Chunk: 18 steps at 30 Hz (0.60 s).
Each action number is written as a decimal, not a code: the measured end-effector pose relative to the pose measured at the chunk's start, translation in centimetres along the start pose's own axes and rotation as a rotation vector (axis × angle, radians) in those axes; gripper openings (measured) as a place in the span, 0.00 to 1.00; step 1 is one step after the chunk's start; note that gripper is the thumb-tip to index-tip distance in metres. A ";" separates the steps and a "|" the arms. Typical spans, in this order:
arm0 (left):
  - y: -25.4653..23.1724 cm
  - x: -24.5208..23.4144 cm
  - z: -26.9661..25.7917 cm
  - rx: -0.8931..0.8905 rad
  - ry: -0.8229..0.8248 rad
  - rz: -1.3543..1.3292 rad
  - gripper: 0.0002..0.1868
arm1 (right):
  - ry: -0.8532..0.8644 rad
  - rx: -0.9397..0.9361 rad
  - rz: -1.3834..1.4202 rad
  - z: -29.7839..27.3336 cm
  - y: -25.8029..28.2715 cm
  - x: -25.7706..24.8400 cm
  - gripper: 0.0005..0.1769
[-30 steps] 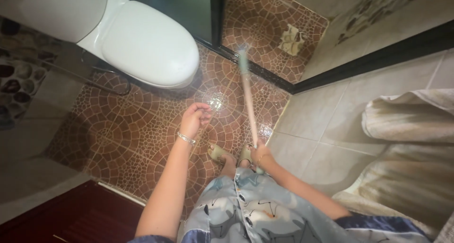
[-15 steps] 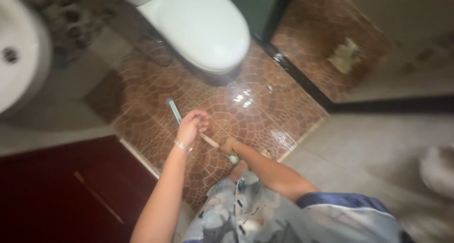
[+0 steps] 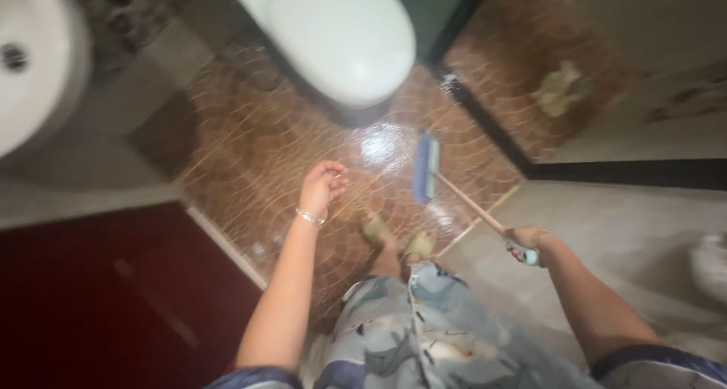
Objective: The person is scrubbing the bathroom floor around the toilet using a brush and water.
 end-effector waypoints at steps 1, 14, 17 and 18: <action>-0.7 1.3 0.8 0.005 0.029 -0.009 0.15 | -0.025 -0.006 0.015 0.1 1.4 -0.5 0.19; -1.0 -2.6 0.7 0.038 0.044 -0.083 0.13 | 0.286 -0.120 0.128 -17.0 5.2 22.0 0.18; -0.1 -7.4 -0.2 0.036 -0.062 -0.150 0.14 | 0.434 -0.079 -0.028 -20.0 9.3 30.2 0.15; 0.3 -9.0 -0.4 0.034 -0.093 -0.172 0.15 | 0.476 -0.039 -0.086 -21.5 10.6 33.1 0.13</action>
Point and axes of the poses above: each hand's wrist, its own z-axis towards the middle knuckle, its own x-axis out of the palm, y = z × x, the point moved 1 cm from there along z, towards the middle knuckle, and after that the axes turned 8 degrees about z, right-handed, at the moved point
